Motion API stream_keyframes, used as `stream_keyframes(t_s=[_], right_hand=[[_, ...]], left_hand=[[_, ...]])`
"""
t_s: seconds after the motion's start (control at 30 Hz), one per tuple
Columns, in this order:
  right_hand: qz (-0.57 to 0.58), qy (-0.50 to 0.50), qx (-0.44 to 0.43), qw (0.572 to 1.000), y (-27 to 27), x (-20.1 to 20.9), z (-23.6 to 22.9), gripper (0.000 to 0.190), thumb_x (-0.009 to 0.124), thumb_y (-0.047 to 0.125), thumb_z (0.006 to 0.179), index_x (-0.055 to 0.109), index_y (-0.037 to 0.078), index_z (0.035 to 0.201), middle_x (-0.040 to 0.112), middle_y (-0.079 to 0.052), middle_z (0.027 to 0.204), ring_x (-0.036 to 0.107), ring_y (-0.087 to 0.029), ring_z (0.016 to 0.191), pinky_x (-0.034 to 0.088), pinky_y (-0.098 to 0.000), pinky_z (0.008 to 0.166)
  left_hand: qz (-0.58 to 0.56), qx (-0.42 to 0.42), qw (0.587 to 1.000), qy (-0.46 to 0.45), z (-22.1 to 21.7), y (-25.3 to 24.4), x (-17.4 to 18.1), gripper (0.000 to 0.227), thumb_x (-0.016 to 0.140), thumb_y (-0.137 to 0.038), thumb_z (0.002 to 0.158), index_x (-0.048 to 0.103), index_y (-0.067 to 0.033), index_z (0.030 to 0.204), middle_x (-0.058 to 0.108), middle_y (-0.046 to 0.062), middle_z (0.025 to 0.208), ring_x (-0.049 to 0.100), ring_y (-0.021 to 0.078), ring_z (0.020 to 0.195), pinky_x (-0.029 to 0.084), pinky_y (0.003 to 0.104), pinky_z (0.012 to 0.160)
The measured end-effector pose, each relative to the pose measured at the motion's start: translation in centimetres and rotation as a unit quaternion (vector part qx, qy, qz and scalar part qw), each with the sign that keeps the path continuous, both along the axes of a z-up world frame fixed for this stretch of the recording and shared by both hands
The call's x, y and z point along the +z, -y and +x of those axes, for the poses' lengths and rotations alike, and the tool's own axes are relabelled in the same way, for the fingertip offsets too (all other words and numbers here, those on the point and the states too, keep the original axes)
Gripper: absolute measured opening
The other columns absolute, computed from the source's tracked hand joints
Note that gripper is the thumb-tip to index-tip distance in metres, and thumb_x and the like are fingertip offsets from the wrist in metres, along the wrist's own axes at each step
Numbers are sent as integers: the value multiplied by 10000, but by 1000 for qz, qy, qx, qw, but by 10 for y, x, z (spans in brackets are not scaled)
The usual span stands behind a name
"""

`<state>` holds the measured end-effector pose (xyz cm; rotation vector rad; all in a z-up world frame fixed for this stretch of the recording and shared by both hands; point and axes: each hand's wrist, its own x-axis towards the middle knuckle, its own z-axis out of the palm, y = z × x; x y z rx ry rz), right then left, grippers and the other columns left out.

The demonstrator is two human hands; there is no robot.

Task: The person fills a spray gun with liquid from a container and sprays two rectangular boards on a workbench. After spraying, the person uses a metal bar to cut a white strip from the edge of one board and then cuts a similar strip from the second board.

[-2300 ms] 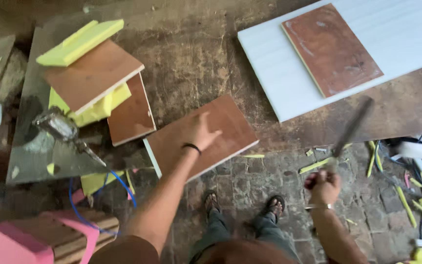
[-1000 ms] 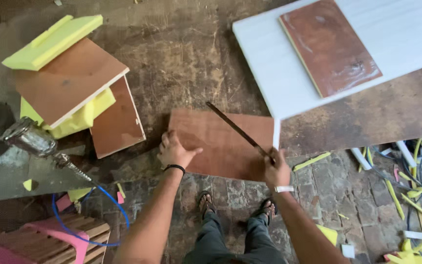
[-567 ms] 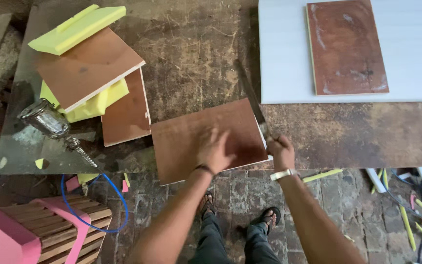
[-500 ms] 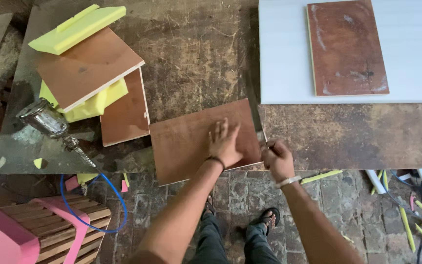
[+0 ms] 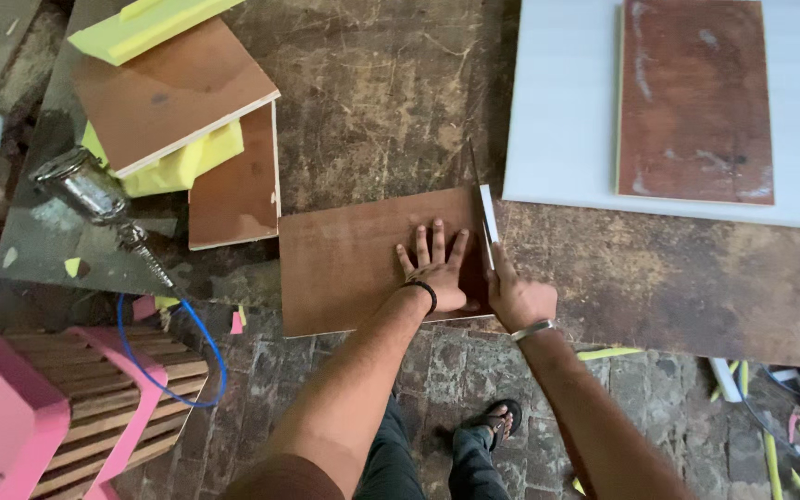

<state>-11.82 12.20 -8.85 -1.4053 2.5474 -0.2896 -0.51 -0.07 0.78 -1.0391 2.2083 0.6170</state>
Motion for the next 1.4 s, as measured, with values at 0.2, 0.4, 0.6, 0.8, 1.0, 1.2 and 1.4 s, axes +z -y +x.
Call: stream_keyframes(t_s=[0.2, 0.4, 0.6, 0.8, 1.0, 1.2, 1.4], right_hand=[[21, -50, 37, 998, 38, -1, -15, 583, 481, 450, 1016, 385, 317, 1576, 733, -110, 663, 719, -284, 558, 563, -430, 498], [-12, -12, 31, 999, 13, -19, -1, 524, 449, 345, 1106, 365, 278, 1619, 697, -102, 622, 688, -264, 481, 538, -415, 412], [-62, -66, 27, 996, -71, -30, 38, 601, 541, 354, 994, 365, 319, 1568, 667, -104, 557, 627, -260, 427, 485, -435, 402], [-30, 19, 27, 999, -147, -41, 71, 642, 548, 322, 970, 386, 195, 1578, 635, -55, 519, 507, -182, 285, 439, -370, 271], [-145, -2, 26, 989, -224, -50, 107, 570, 603, 286, 957, 491, 146, 1498, 569, 31, 428, 450, -123, 298, 397, -340, 320], [-231, 23, 24, 972, -260, -30, 115, 573, 630, 222, 926, 507, 108, 1474, 570, 24, 444, 479, -136, 320, 417, -346, 356], [-177, -73, -5, 981, -153, -13, 65, 645, 644, 345, 923, 445, 219, 1523, 593, -58, 473, 545, -208, 374, 424, -384, 349]], left_hand=[[-13, -4, 1000, 2, -1, 1, -11, 1208, 752, -482, 812, -113, -326, 1639, -307, 130, 1687, -306, 414, 1530, -141, 724, 1187], [-43, -15, 999, -9, 0, 2, -21, 1220, 750, -382, 813, -132, -348, 1654, -327, 132, 1685, -313, 428, 1516, -150, 726, 1152], [-22, -4, 1000, 6, -1, -1, -7, 1267, 776, -580, 783, -141, -357, 1628, -306, 106, 1685, -285, 395, 1541, -134, 707, 1198], [-27, -2, 1000, -11, 1, -3, -6, 1285, 794, -599, 777, -139, -364, 1628, -303, 100, 1693, -299, 391, 1536, -137, 715, 1190], [-28, -6, 1000, -5, 2, -5, -11, 1290, 792, -603, 780, -151, -363, 1627, -302, 103, 1690, -310, 384, 1531, -137, 717, 1188], [-30, -4, 999, -10, 2, -2, -12, 1290, 787, -610, 778, -159, -363, 1620, -316, 102, 1686, -313, 382, 1531, -144, 711, 1186], [-35, -10, 999, -9, -3, 1, -17, 1271, 780, -507, 784, -150, -370, 1640, -316, 113, 1687, -300, 393, 1531, -145, 703, 1182]])
